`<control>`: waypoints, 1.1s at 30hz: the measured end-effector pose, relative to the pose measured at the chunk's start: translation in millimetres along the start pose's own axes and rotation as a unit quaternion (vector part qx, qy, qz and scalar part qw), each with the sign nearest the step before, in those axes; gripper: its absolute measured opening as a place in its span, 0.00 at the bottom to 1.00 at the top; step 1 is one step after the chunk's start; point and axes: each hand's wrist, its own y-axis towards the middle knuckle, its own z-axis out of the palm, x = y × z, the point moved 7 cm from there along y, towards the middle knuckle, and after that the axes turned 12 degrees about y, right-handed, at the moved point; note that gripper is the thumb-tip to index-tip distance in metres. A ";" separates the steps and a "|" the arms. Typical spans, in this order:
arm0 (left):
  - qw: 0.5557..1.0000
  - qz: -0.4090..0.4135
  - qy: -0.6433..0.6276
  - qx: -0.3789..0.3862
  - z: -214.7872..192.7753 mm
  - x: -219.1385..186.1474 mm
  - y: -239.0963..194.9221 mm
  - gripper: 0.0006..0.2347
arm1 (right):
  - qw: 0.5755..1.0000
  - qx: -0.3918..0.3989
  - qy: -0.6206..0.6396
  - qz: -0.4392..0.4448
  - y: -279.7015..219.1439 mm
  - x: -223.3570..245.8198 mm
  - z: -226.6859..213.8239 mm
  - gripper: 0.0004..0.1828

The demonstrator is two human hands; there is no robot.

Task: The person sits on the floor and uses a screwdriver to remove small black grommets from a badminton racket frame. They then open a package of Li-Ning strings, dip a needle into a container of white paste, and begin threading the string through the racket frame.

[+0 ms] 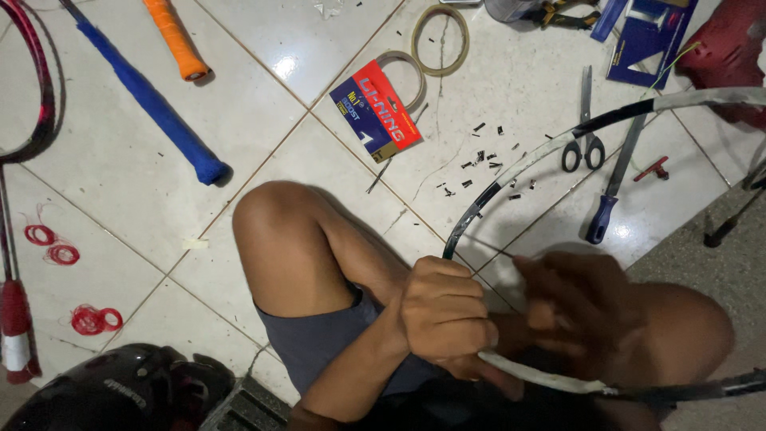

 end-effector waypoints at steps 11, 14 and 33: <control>1.000 -0.008 -0.020 -0.006 -5.6 -0.1 5.6 0.22 | 1.000 -0.019 0.014 0.014 4.8 3.6 -1.3 0.38; 0.999 -0.006 -0.039 -0.023 -6.3 2.6 2.3 0.23 | 0.999 0.005 0.035 0.006 -0.8 -5.6 6.9 0.39; 0.979 -0.073 -0.158 -0.102 -25.9 17.3 4.4 0.29 | 0.970 -0.240 0.007 0.029 25.4 25.9 7.1 0.09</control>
